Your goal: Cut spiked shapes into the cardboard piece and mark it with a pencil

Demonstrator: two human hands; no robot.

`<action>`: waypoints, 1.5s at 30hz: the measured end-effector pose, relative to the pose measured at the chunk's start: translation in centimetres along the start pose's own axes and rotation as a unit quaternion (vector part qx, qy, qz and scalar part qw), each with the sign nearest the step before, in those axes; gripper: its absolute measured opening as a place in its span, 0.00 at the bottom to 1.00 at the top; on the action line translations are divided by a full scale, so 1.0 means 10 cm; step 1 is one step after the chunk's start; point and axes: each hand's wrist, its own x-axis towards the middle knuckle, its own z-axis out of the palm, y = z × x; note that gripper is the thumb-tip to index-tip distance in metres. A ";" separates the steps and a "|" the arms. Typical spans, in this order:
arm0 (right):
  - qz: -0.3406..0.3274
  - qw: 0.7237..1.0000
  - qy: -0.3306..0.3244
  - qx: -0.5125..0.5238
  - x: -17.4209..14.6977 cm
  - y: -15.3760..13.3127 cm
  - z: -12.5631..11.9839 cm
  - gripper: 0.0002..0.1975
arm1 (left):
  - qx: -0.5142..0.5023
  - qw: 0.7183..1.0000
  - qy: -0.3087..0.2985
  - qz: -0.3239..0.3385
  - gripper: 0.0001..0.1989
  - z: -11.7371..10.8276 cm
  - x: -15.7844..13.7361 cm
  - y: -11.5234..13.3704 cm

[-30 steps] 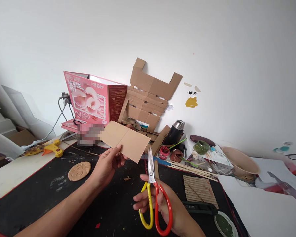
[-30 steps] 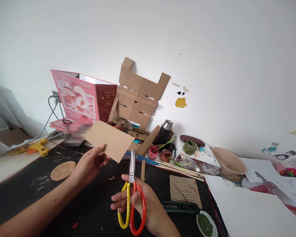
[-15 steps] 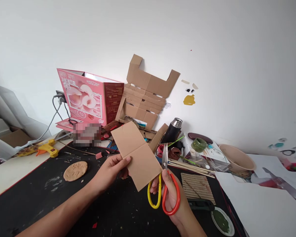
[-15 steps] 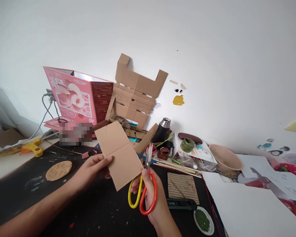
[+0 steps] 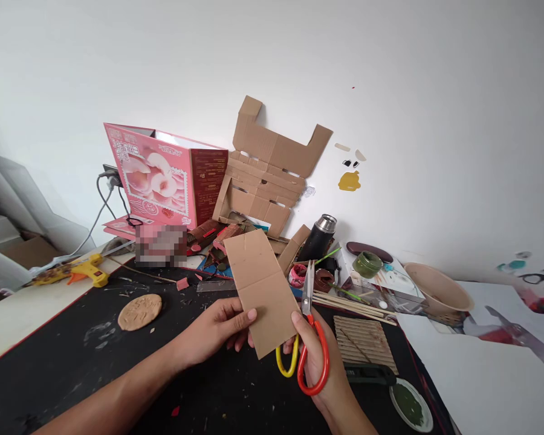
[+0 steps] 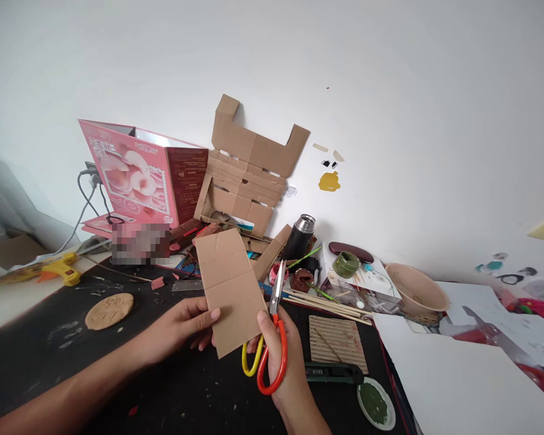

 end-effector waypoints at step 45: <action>0.041 0.988 -0.142 0.042 -0.08 0.02 0.00 0.31 | -0.219 0.948 0.219 0.074 0.23 -0.18 0.13 -0.01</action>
